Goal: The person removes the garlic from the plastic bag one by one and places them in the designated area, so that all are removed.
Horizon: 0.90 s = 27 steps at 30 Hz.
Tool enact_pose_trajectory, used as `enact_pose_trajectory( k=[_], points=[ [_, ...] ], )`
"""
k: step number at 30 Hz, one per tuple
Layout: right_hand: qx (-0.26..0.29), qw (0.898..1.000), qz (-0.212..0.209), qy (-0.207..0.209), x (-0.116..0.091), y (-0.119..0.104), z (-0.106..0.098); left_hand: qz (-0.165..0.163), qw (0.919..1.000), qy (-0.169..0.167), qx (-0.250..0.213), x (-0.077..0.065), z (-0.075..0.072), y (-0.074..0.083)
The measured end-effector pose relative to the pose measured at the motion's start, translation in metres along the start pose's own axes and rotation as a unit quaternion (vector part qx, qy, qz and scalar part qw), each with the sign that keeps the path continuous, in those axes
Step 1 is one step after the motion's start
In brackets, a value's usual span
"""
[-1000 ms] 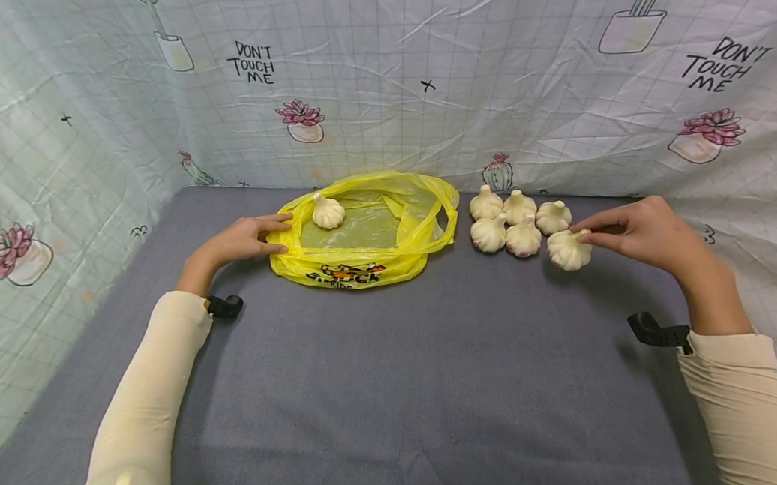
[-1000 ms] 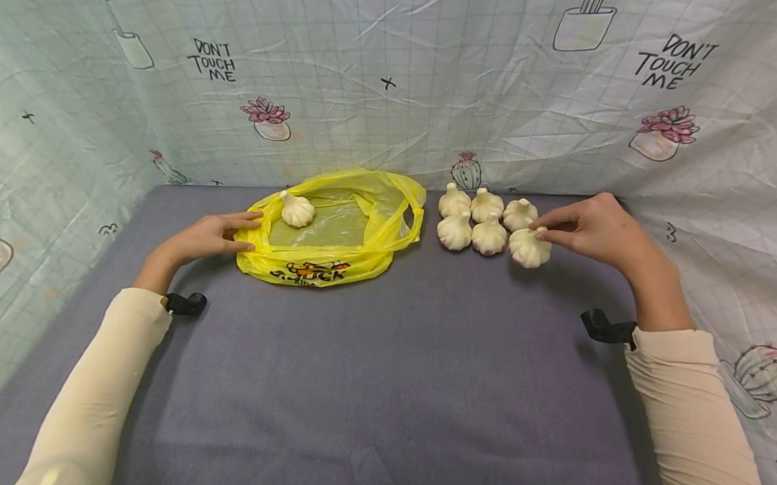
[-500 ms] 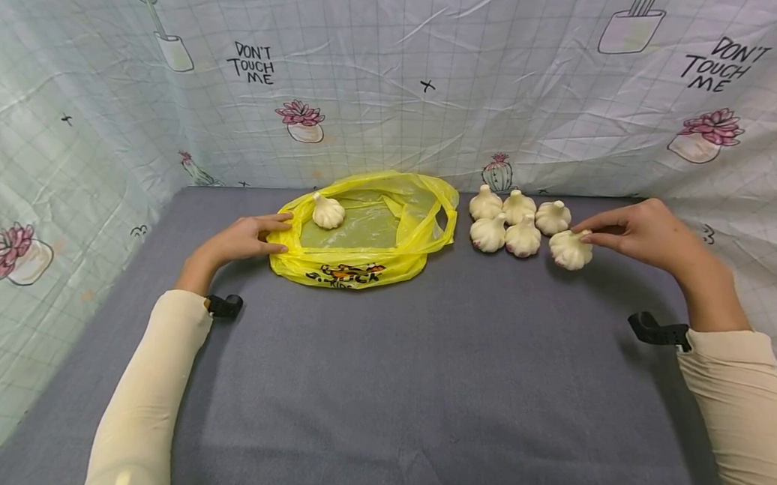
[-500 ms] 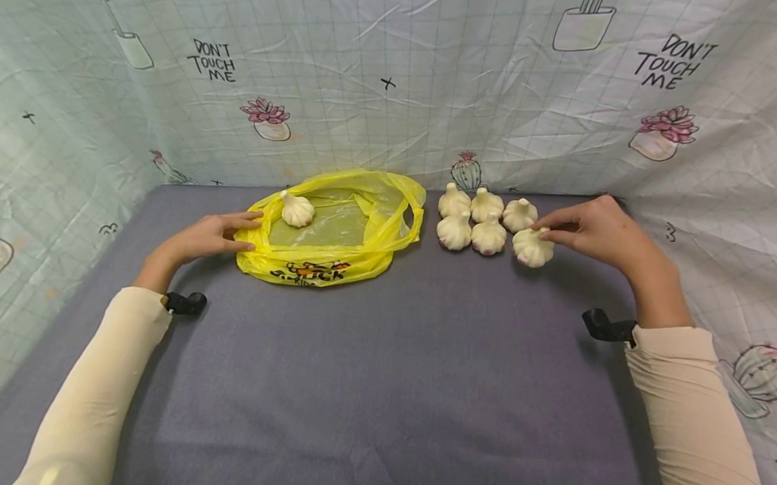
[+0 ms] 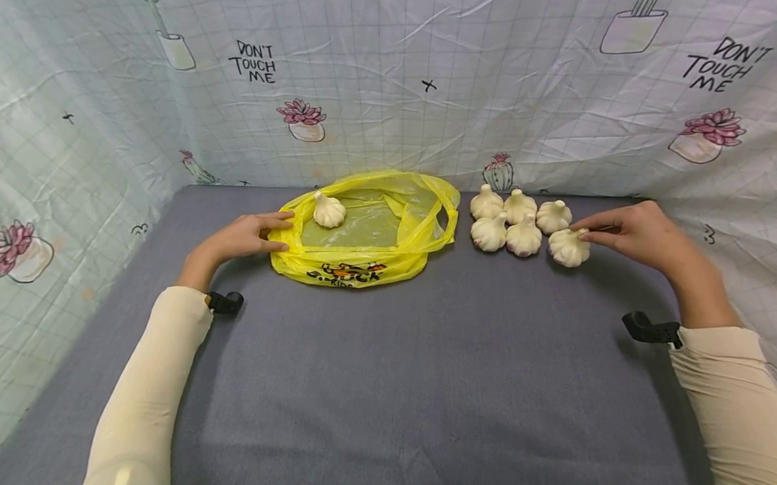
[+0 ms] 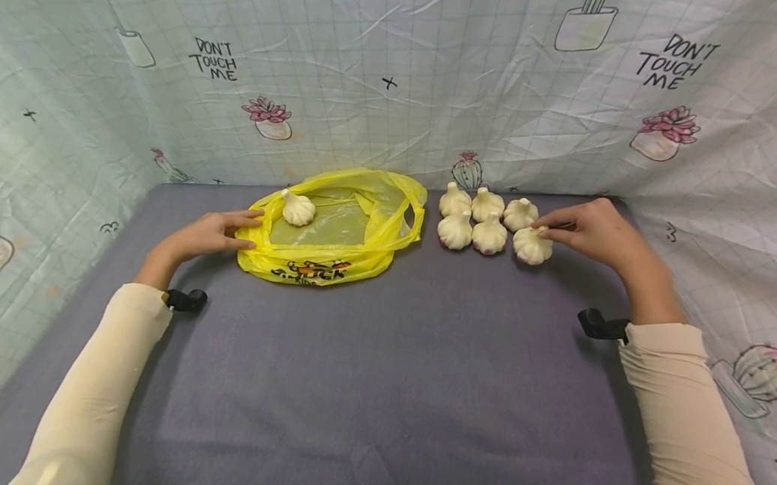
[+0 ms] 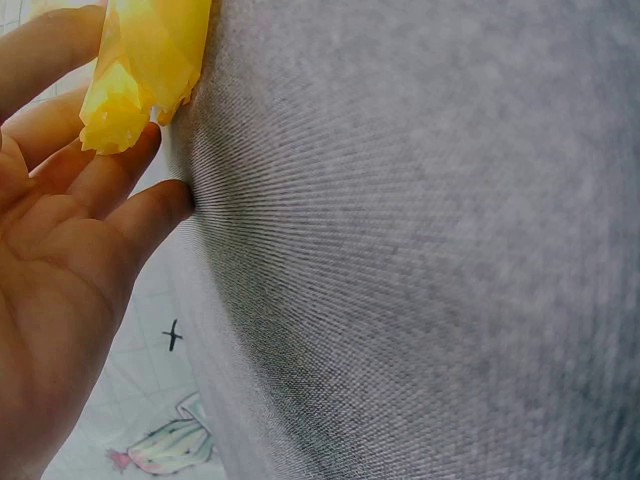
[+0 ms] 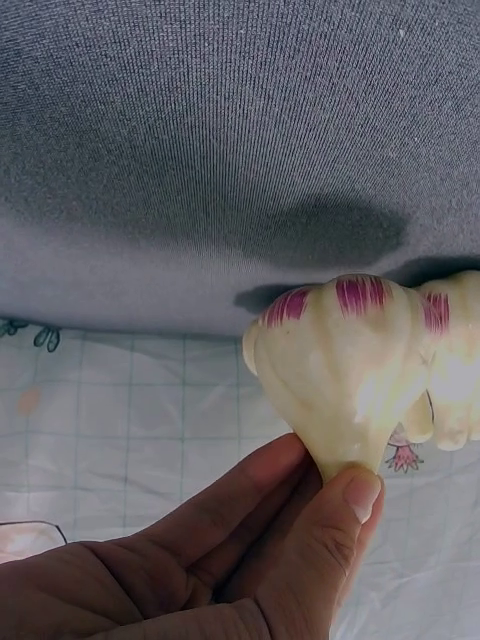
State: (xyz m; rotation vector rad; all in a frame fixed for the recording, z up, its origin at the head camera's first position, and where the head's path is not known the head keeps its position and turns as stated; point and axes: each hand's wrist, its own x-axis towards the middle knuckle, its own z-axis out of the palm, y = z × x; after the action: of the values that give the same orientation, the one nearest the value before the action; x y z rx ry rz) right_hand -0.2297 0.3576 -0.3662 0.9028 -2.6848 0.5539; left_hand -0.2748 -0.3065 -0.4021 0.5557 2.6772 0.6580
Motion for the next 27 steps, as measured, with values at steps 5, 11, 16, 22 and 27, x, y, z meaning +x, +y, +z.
enact_pose_trajectory(
  k=[5,11,16,22,27],
  points=[
    [0.005,1.0,0.003,-0.001,0.0009,0.0015,0.003,0.001,1.0,-0.003,0.0,0.0002,0.0004,0.0009],
    [-0.001,1.0,0.0,-0.008,0.0029,0.0024,0.0053,0.004,1.0,-0.002,-0.001,0.0004,0.0008,-0.0005],
    [-0.001,1.0,0.005,-0.008,0.0038,0.0019,0.0057,0.005,1.0,-0.001,0.004,0.0011,0.0001,-0.0017],
    [-0.001,1.0,0.005,-0.003,0.006,0.005,0.007,0.002,1.0,-0.003,0.002,0.0006,-0.0007,-0.0009],
    [-0.002,1.0,0.014,-0.01,0.0086,0.0064,0.0078,0.001,1.0,-0.003,0.001,0.0003,-0.0009,0.0009]
  ],
)
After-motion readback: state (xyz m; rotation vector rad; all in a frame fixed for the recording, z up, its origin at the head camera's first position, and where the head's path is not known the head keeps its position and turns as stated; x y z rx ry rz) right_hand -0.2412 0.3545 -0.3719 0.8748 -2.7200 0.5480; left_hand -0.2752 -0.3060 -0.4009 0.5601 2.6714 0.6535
